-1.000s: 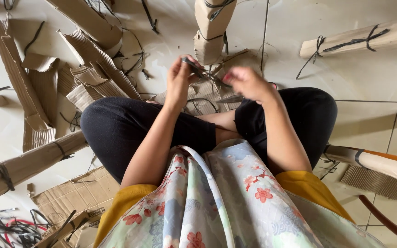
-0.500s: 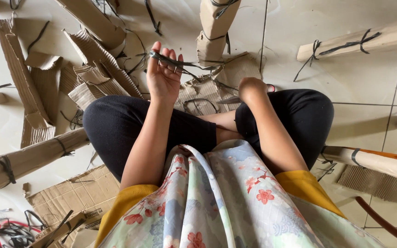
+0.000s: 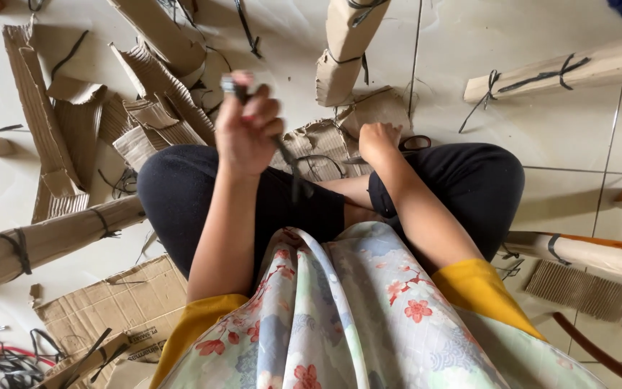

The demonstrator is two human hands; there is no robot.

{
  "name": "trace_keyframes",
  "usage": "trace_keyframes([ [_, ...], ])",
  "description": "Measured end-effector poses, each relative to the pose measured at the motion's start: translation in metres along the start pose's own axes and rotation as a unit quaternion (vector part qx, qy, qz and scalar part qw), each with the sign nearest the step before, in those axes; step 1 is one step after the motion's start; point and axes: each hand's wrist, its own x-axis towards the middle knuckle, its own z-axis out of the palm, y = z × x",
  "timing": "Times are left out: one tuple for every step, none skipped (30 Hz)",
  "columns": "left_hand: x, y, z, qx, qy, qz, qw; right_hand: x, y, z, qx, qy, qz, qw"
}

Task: Wrapping wooden stool legs with corrugated cardboard and securing them with plastic ties for protection.

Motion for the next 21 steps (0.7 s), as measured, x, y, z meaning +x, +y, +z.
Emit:
trace_keyframes([
  [0.002, -0.013, -0.003, -0.001, -0.001, 0.004, 1.000, -0.019, -0.007, -0.021, -0.003, 0.002, -0.002, 1.000],
  [0.002, -0.027, -0.007, 0.094, 0.009, -0.008, 0.995, -0.040, -0.013, -0.040, 0.061, -0.008, -0.033, 0.998],
  [0.002, -0.042, -0.010, 0.188, 0.020, -0.020, 0.982, -0.060, -0.019, -0.058, 0.124, -0.019, -0.063, 0.990],
  [0.001, -0.047, -0.012, 0.187, 0.023, -0.019, 0.982, -0.062, -0.015, -0.060, 0.122, -0.021, -0.065, 0.990],
  [0.000, -0.053, -0.014, 0.210, 0.033, -0.038, 0.976, -0.063, -0.009, -0.061, 0.267, 0.082, -0.128, 0.952],
  [0.000, -0.060, -0.015, 0.233, 0.043, -0.060, 0.970, -0.065, -0.003, -0.062, 0.403, 0.182, -0.184, 0.878],
  [0.000, -0.065, -0.018, 0.233, 0.045, -0.062, 0.970, -0.077, -0.005, -0.078, 0.403, 0.180, -0.183, 0.878],
  [0.002, -0.069, -0.021, 0.253, 0.079, -0.102, 0.959, -0.088, -0.006, -0.096, 0.408, 0.277, -0.244, 0.835],
  [0.005, -0.073, -0.024, 0.274, 0.114, -0.142, 0.944, -0.098, -0.007, -0.114, 0.406, 0.369, -0.301, 0.780],
  [0.005, -0.077, -0.022, 0.274, 0.112, -0.144, 0.944, -0.102, -0.007, -0.120, 0.407, 0.371, -0.299, 0.780],
  [0.006, -0.081, -0.020, 0.301, 0.100, -0.152, 0.936, -0.106, -0.006, -0.126, 0.401, 0.368, -0.336, 0.768],
  [0.006, -0.084, -0.019, 0.328, 0.088, -0.157, 0.927, -0.108, -0.007, -0.133, 0.395, 0.364, -0.375, 0.755],
  [0.009, -0.087, -0.015, 0.329, 0.087, -0.158, 0.927, -0.104, -0.009, -0.130, 0.396, 0.365, -0.375, 0.754],
  [0.012, -0.089, -0.012, 0.404, 0.070, -0.162, 0.897, -0.101, -0.011, -0.125, 0.407, 0.358, -0.369, 0.755],
  [0.014, -0.093, -0.009, 0.477, 0.052, -0.165, 0.862, -0.097, -0.014, -0.120, 0.419, 0.350, -0.364, 0.755],
  [0.013, -0.101, -0.026, 0.477, 0.052, -0.169, 0.861, -0.093, -0.014, -0.114, 0.421, 0.349, -0.361, 0.755],
  [0.011, -0.109, -0.043, 0.521, 0.042, -0.173, 0.835, -0.088, -0.014, -0.108, 0.439, 0.336, -0.345, 0.759],
  [0.009, -0.117, -0.060, 0.563, 0.032, -0.178, 0.807, -0.084, -0.014, -0.102, 0.458, 0.321, -0.328, 0.761],
  [0.010, -0.116, -0.053, 0.563, 0.032, -0.182, 0.806, -0.088, -0.014, -0.108, 0.460, 0.320, -0.326, 0.762],
  [0.011, -0.114, -0.045, 0.578, 0.018, -0.174, 0.797, -0.092, -0.014, -0.114, 0.512, 0.291, -0.314, 0.745],
  [0.012, -0.113, -0.038, 0.593, 0.005, -0.167, 0.788, -0.096, -0.015, -0.121, 0.562, 0.262, -0.300, 0.725],
])
